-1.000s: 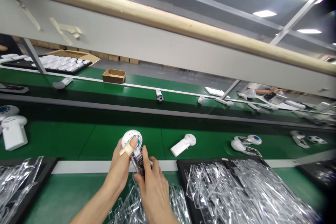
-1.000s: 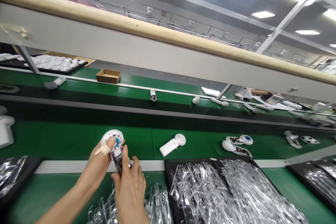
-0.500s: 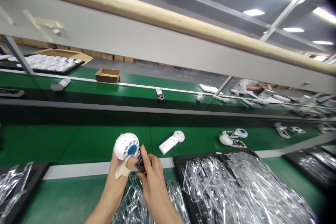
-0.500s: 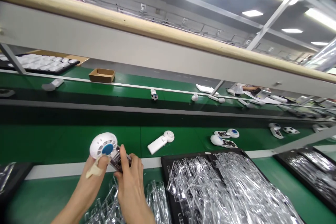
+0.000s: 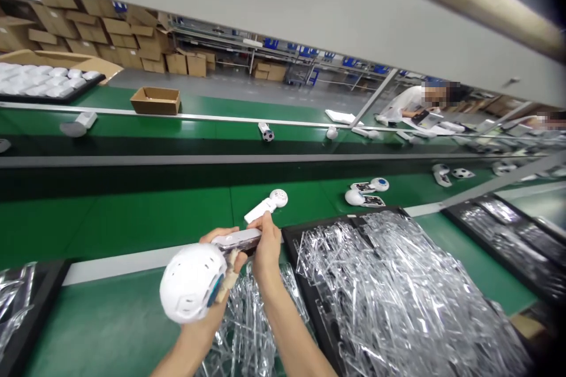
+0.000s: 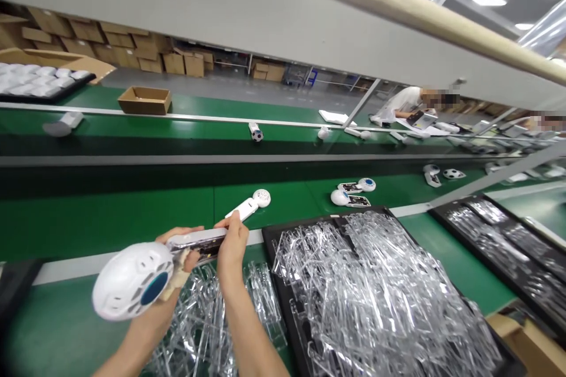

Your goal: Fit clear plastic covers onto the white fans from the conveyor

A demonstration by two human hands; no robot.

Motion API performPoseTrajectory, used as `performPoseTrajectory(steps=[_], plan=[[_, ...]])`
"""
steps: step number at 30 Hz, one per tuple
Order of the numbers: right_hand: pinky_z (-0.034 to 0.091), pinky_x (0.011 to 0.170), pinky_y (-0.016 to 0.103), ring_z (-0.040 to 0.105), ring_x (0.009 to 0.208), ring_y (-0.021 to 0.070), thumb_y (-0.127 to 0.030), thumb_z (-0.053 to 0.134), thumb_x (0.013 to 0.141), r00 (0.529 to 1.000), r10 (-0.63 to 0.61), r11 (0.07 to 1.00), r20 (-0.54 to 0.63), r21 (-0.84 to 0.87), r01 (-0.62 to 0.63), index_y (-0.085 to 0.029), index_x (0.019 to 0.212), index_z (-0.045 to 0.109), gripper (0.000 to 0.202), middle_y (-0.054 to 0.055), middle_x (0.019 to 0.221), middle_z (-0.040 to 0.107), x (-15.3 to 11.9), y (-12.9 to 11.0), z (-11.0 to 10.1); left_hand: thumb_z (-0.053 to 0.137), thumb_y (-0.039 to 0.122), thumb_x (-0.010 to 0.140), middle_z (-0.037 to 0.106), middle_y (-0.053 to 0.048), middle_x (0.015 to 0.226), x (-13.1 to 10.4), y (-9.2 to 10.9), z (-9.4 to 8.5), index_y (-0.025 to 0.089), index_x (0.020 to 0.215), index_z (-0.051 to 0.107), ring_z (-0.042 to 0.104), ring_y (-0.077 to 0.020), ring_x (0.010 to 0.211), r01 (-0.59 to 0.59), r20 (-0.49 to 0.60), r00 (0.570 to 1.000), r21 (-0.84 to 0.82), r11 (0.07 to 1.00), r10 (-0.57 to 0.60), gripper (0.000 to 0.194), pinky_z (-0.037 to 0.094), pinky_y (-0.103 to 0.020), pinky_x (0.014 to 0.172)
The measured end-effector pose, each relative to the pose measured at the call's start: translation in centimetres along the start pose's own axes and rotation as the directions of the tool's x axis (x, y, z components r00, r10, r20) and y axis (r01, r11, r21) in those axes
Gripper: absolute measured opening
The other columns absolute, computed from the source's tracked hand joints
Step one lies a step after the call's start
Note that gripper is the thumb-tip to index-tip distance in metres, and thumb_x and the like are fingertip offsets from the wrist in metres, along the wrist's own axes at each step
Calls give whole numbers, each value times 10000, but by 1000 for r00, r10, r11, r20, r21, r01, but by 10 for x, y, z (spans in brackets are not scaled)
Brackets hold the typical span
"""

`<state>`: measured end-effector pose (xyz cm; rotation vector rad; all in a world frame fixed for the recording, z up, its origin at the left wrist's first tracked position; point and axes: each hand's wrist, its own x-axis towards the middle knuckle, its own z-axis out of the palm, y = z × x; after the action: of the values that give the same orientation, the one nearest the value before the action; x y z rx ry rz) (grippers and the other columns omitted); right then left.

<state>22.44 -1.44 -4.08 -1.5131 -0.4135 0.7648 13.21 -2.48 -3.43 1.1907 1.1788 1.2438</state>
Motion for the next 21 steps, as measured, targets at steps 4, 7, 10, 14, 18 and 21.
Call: performPoseTrajectory(steps=[4, 7, 10, 14, 18, 21], plan=[[324, 486, 246, 402, 461, 111, -544, 385, 839, 993, -117, 993, 5, 9, 117, -197, 447, 480, 532, -37, 431, 429, -1, -10, -3, 744, 516, 532, 657, -124, 990, -11, -7, 8, 240, 918, 574, 621, -308, 916, 4, -38, 999, -157, 988, -10, 504, 474, -450, 853], [318, 490, 240, 407, 472, 106, -535, 399, 843, 985, -170, 984, 18, 55, 168, -190, 458, 496, 526, -35, 447, 447, -5, -20, -4, 767, 444, 534, 667, -107, 1011, -17, 0, 4, 256, 894, 581, 627, -308, 925, 0, -12, 1000, -162, 987, -2, 448, 501, -422, 803], [291, 470, 230, 370, 457, 93, -517, 456, 821, 988, -81, 979, 129, 196, 54, -184, 497, 493, 466, -46, 464, 436, -4, -22, -2, 763, 434, 535, 668, -90, 1054, -15, 4, 1, 264, 881, 600, 635, -316, 911, 24, -3, 1000, -115, 993, -25, 418, 522, -418, 749], [279, 462, 212, 347, 457, 80, -546, 579, 738, 963, 126, 927, 239, 317, -200, -185, 590, 507, 397, -65, 510, 427, -4, -9, 0, 774, 399, 536, 697, -72, 952, -8, 4, 0, 262, 885, 620, 637, -306, 917, -31, -41, 999, -102, 994, 27, 405, 505, -423, 830], [318, 479, 229, 403, 479, 103, -584, 469, 809, 994, 87, 961, 63, 259, -100, -188, 511, 494, 497, -40, 482, 438, -8, 0, -4, 779, 430, 512, 707, -58, 993, -16, 12, -4, 281, 926, 685, 627, -328, 959, 32, 54, 998, 23, 999, -33, 450, 509, -403, 842], [365, 521, 249, 446, 501, 120, -565, 382, 869, 995, -80, 977, 55, 203, 67, -198, 489, 485, 538, -21, 482, 468, -17, -8, -11, 795, 483, 443, 698, -49, 1045, -28, 17, -11, 327, 933, 698, 578, -367, 1064, 73, 96, 993, 15, 997, -74, 523, 498, -423, 890]])
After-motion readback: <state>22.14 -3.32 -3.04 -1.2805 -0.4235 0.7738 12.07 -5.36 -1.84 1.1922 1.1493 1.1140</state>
